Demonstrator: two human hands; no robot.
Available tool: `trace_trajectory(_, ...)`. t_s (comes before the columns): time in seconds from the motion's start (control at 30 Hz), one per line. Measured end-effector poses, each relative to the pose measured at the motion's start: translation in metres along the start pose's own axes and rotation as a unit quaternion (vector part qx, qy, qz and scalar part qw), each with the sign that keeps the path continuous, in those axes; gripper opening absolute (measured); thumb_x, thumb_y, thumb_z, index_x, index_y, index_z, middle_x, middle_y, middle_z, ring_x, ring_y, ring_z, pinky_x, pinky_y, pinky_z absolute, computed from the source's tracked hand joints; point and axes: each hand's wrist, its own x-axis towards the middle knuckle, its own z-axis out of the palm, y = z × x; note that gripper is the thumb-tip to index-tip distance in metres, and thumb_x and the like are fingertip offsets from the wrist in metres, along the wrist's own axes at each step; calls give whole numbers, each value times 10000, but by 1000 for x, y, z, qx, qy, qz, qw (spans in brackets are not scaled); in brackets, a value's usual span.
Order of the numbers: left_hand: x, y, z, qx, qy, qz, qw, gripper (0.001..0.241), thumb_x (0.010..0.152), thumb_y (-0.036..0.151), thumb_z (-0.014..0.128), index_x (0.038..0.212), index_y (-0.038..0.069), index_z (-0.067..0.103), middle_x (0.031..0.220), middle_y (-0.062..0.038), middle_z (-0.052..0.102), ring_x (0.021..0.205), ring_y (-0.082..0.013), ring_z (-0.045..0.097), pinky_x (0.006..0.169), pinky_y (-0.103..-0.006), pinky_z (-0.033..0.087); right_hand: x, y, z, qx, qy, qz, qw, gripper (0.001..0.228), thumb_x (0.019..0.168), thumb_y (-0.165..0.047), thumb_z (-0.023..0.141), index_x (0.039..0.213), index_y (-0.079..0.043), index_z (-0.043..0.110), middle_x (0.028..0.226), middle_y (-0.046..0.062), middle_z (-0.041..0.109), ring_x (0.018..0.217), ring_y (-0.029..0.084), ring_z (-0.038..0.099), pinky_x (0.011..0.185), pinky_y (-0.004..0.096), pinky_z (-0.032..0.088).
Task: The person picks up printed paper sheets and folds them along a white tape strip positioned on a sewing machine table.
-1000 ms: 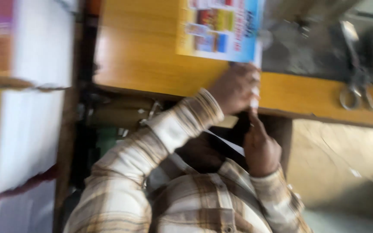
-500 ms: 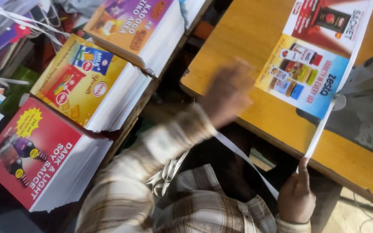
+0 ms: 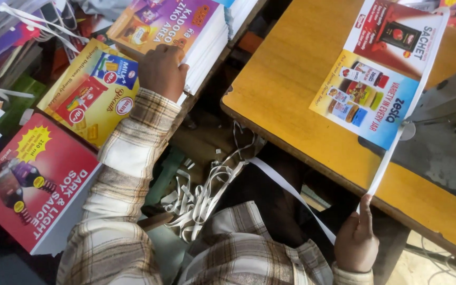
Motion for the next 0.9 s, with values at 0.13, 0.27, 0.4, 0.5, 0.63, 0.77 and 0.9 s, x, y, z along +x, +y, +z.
trace_trajectory(0.13,1,-9,6,-49,45,5,998,80,948,172,830,985,118,783,973,-95,746,847,-325,677,706,-479,557,4,3,5,7,20,-40,999,503,1167,-63,579,1666,-43,640,941,227,770,539,398,622,491,483,465)
trace_trajectory(0.27,0,1,-11,-93,108,-9,990,165,1036,129,721,1132,77,844,995,-103,832,801,-252,772,613,-378,640,2,3,7,20,20,-31,999,502,1169,-43,586,1667,-11,638,801,194,743,441,306,521,440,433,407)
trace_trajectory(0.4,6,11,-30,-81,217,2,973,150,1059,144,732,1168,173,831,923,33,833,660,-80,688,483,-232,539,3,-1,4,35,11,-16,999,507,1171,-44,571,1675,-27,626,621,140,616,416,257,441,438,415,371)
trace_trajectory(0.5,11,23,-41,-59,332,57,940,91,1086,108,717,1005,79,745,788,-16,727,645,-151,669,544,-311,534,3,2,4,27,5,-24,999,525,1168,-82,566,1691,-35,599,850,184,756,453,304,517,469,437,424)
trace_trajectory(0.63,-4,83,-50,-55,322,89,941,155,1067,167,711,931,121,653,810,-25,652,760,-226,619,768,-384,524,3,2,4,30,9,-39,999,514,1167,-58,560,1679,-20,590,900,195,771,440,294,511,446,420,414)
trace_trajectory(0.77,-57,183,-39,-185,234,247,922,263,996,102,774,819,125,580,667,-26,518,615,-215,502,605,-397,444,11,-15,-6,47,-7,-67,997,501,1134,-39,516,1631,21,531,1606,252,594,686,409,730,488,441,516)
trace_trajectory(0.9,-130,265,25,-279,86,245,924,221,919,191,896,898,88,702,794,-43,696,651,-194,638,627,-375,559,9,-15,-3,20,0,-32,999,513,1127,-81,522,1640,-82,539,1604,209,611,829,475,748,579,488,545)
